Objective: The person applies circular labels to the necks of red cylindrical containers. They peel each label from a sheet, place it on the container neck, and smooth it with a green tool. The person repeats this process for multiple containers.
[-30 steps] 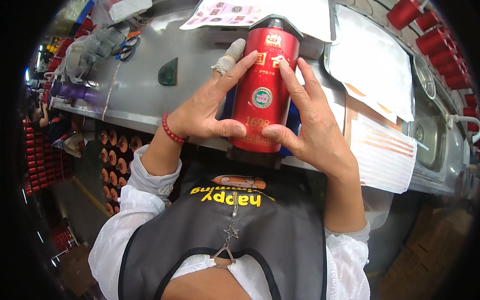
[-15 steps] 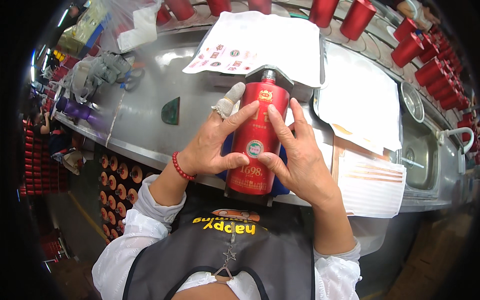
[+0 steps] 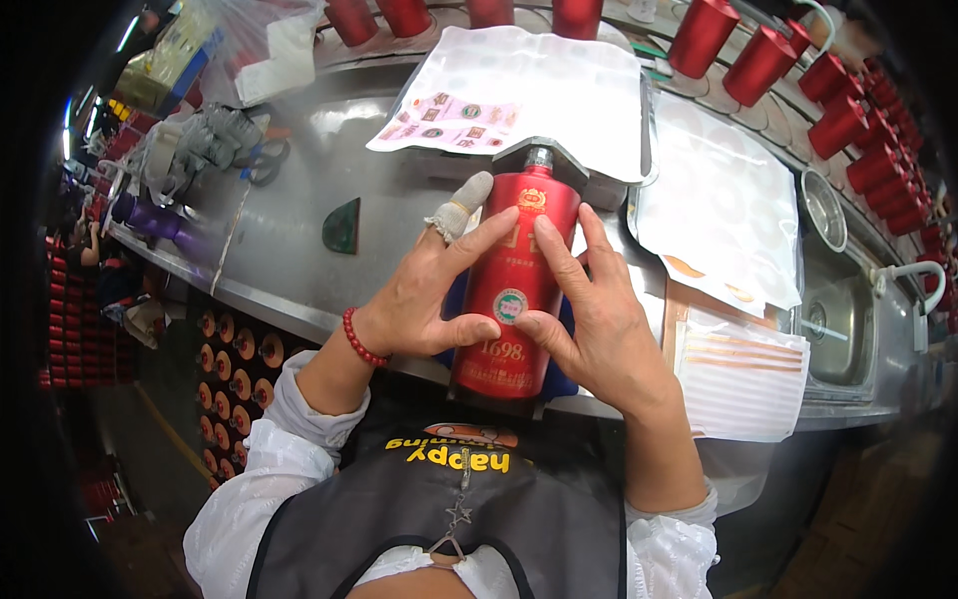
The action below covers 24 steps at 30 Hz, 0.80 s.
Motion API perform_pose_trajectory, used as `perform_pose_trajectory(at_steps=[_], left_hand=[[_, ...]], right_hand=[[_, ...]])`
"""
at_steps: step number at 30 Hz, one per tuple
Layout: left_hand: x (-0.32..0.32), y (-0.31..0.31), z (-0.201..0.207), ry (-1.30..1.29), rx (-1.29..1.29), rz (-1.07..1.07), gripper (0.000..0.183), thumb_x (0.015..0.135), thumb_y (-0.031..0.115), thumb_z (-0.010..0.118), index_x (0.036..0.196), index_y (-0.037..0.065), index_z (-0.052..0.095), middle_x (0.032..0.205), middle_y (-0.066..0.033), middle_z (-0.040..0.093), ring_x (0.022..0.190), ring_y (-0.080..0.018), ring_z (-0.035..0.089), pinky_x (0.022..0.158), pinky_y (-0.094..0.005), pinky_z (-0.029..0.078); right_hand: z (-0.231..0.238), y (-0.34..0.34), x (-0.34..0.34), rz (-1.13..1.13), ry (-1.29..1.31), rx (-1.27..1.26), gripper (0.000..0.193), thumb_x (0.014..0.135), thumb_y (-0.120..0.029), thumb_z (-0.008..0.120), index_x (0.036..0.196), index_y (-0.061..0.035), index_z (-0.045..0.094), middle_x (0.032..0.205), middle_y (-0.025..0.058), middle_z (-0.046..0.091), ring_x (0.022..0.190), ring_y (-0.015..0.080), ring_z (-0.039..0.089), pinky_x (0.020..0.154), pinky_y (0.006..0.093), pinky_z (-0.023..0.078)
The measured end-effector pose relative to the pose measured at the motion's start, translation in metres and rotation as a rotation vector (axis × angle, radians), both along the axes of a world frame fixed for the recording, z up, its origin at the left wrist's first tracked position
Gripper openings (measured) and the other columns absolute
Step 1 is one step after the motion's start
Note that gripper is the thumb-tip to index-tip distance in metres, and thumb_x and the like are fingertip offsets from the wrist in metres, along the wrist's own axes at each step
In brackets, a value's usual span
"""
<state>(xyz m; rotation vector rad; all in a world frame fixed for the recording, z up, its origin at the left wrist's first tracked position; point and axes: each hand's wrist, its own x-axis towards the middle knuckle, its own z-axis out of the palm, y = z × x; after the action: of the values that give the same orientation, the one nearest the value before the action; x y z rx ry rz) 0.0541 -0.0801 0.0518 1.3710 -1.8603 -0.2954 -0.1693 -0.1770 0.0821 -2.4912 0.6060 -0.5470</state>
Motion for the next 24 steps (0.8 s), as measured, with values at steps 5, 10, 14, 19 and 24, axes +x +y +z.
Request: perform_pose_trajectory(at_steps=[5, 10, 14, 19, 24], left_hand=[[0.004, 0.001, -0.002, 0.107, 0.072, -0.078, 0.093, 0.088, 0.069, 0.059, 0.155, 0.009, 0.036, 0.161, -0.0298, 0.02, 0.15, -0.0441, 0.021, 0.121, -0.0499, 0.019], [0.005, 0.016, -0.019, 0.139, 0.073, -0.1, 0.099, 0.085, 0.071, 0.062, 0.158, 0.014, 0.029, 0.162, -0.0277, 0.018, 0.151, -0.0444, 0.017, 0.121, -0.0497, 0.02], [0.004, 0.015, -0.022, 0.116, 0.086, -0.149, 0.113, 0.077, 0.075, 0.068, 0.16, 0.013, 0.021, 0.163, -0.0291, 0.01, 0.152, -0.0449, 0.009, 0.122, -0.0517, 0.017], [0.006, 0.014, -0.021, 0.089, 0.109, -0.156, 0.117, 0.075, 0.075, 0.069, 0.16, 0.013, 0.018, 0.163, -0.03, 0.008, 0.153, -0.0451, 0.006, 0.122, -0.052, 0.015], [0.003, 0.014, -0.019, 0.137, 0.047, -0.141, 0.102, 0.081, 0.072, 0.065, 0.157, 0.014, 0.029, 0.162, -0.0299, 0.016, 0.151, -0.0461, 0.013, 0.122, -0.0513, 0.016]], right_hand=[[-0.009, -0.004, -0.011, -0.019, -0.085, 0.159, 0.075, 0.094, -0.045, 0.065, 0.155, -0.0114, 0.037, 0.153, 0.0313, 0.034, 0.137, 0.0434, 0.043, 0.109, 0.0442, 0.04], [-0.019, 0.009, -0.018, 0.07, -0.139, 0.378, 0.083, 0.093, -0.051, 0.066, 0.157, -0.0115, 0.031, 0.154, 0.0244, 0.039, 0.136, 0.034, 0.047, 0.102, 0.0396, 0.046], [-0.027, 0.012, -0.02, 0.051, -0.141, 0.365, 0.103, 0.08, -0.059, 0.075, 0.158, -0.01, 0.029, 0.143, 0.0206, 0.05, 0.115, 0.0282, 0.056, 0.096, 0.0384, 0.048], [-0.028, 0.011, -0.017, 0.052, -0.158, 0.359, 0.111, 0.074, -0.058, 0.08, 0.158, -0.008, 0.028, 0.137, 0.0201, 0.054, 0.108, 0.0268, 0.058, 0.096, 0.0393, 0.048], [-0.027, 0.013, -0.019, 0.016, -0.183, 0.388, 0.11, 0.074, -0.055, 0.081, 0.158, -0.0081, 0.027, 0.145, 0.0216, 0.05, 0.114, 0.0283, 0.056, 0.098, 0.0394, 0.048]])
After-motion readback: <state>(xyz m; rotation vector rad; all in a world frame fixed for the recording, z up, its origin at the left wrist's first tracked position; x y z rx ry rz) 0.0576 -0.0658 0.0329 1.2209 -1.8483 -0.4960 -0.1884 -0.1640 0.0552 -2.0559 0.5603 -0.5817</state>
